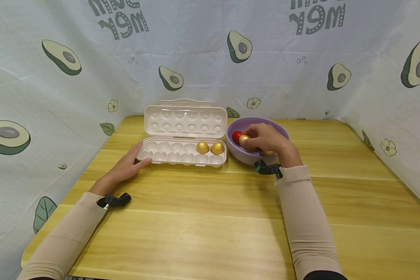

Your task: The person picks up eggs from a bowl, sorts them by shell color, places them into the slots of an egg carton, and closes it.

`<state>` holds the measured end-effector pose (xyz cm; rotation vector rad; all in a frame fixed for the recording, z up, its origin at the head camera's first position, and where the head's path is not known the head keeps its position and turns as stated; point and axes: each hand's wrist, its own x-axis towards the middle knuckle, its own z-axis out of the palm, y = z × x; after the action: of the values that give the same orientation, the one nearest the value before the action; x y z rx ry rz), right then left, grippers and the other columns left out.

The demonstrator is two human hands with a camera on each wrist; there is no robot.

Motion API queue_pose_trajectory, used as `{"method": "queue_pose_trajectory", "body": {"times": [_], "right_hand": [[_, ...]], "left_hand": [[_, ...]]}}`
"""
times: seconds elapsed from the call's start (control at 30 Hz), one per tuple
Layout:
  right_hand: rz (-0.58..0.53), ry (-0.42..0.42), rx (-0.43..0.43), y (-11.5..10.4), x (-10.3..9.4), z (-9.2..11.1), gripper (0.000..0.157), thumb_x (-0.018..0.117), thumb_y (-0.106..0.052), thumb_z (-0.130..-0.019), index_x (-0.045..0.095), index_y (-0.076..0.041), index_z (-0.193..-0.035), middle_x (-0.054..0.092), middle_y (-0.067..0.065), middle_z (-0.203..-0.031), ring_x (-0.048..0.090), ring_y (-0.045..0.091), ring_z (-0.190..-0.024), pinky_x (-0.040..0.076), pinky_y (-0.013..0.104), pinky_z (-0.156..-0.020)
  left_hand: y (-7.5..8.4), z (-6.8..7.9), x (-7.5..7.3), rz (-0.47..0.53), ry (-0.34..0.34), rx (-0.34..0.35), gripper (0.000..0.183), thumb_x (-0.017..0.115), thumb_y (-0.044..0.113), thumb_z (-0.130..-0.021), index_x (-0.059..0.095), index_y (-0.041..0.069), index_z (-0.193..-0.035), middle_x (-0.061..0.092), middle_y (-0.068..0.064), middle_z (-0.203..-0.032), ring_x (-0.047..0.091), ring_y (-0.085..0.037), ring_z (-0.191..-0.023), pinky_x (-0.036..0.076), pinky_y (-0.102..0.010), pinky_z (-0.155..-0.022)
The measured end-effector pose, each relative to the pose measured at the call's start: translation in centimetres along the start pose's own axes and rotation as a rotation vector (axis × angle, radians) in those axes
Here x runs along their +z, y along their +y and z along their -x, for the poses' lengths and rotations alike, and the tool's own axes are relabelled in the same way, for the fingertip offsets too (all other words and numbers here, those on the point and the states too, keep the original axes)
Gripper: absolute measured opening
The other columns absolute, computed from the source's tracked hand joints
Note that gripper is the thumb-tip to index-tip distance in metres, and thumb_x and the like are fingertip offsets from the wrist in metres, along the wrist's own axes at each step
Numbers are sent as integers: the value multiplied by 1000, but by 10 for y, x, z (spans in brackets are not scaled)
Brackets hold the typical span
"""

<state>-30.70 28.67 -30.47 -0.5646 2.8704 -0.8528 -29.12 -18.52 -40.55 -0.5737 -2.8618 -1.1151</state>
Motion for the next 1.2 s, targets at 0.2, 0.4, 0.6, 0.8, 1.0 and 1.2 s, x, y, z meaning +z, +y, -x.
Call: {"method": "queue_pose_trajectory", "body": {"times": [0.2, 0.4, 0.6, 0.8, 1.0, 1.2], "right_hand": [[-20, 38, -15, -5, 1, -2, 38, 69, -35, -90, 64, -8, -117, 65, 9, -109, 56, 25, -96, 48, 37, -83], [-45, 56, -11, -14, 5, -3, 37, 69, -35, -90, 65, -10, -116, 65, 8, -111, 57, 25, -99, 49, 38, -86], [-92, 107, -78, -21, 11, -10, 34, 71, -29, -89, 65, -7, -115, 65, 9, -115, 59, 24, -109, 47, 42, -97], [-113, 156, -120, -30, 17, -15, 37, 70, -29, -90, 64, -7, -119, 66, 10, -115, 62, 26, -107, 50, 44, -93], [-124, 232, -136, -38, 27, -18, 47, 71, -27, -89, 60, -5, -129, 66, 14, -119, 65, 28, -105, 55, 34, -82], [-165, 279, -188, -45, 37, -22, 46, 72, -19, -88, 61, -1, -128, 65, 15, -119, 65, 27, -106, 53, 34, -85]], "left_hand": [[-2, -1, 0, -5, 0, -5, 90, 54, 49, -95, 5, 3, -155, 9, -16, -160, 12, -32, -146, 13, -50, -116], [-1, 0, 1, -19, -6, -11, 92, 54, 50, -95, 4, 2, -154, 8, -18, -160, 12, -35, -146, 12, -52, -116], [-1, 0, 0, -13, -3, -5, 90, 55, 48, -95, 4, 2, -155, 8, -17, -160, 12, -33, -146, 13, -51, -116], [0, 0, 0, -17, -3, -8, 91, 54, 49, -95, 4, 3, -155, 8, -16, -160, 11, -33, -146, 13, -51, -116], [-1, 0, 0, -26, -3, -11, 91, 54, 49, -95, 4, 3, -155, 8, -18, -160, 11, -36, -146, 12, -53, -116], [-2, -1, 0, -26, 0, -9, 90, 55, 48, -95, 4, 3, -155, 9, -18, -160, 12, -36, -145, 12, -53, -116]]}}
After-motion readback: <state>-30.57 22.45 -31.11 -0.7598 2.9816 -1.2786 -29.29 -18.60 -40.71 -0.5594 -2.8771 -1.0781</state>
